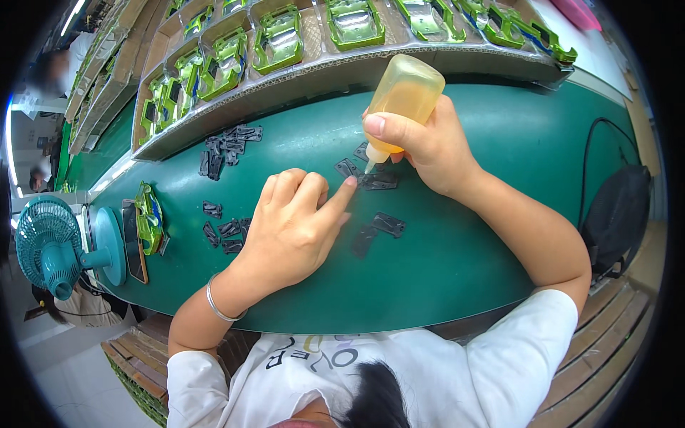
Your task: The person attaches pieces to a model car shell, sets the shell aside, arranges small plastic components on the table, and applies adhesive onto the components from a squeeze bottle.
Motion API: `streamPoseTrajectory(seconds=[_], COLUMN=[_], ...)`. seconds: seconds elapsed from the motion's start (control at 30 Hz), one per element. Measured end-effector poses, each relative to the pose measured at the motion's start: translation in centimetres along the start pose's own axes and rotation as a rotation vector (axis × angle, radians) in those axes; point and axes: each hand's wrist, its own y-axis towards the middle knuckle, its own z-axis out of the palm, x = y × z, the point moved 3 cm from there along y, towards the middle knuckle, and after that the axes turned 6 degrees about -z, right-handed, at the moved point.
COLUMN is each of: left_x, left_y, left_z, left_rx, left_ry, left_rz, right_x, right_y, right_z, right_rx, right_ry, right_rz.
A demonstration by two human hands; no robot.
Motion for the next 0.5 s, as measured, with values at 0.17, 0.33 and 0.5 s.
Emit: streamPoseTrajectory(seconds=[0.17, 0.33, 0.5], left_x=[0.13, 0.09, 0.14], left_y=[0.09, 0.23, 0.23], left_z=[0.09, -0.12, -0.15], left_rx=[0.013, 0.018, 0.024], left_ry=[0.001, -0.010, 0.003], left_rz=[0.004, -0.003, -0.001], right_x=[-0.31, -0.10, -0.02], right_y=[0.06, 0.15, 0.10], right_z=[-0.11, -0.07, 0.11], right_rx=[0.039, 0.030, 0.034], right_ry=[-0.024, -0.027, -0.009], right_rz=[-0.022, -0.019, -0.028])
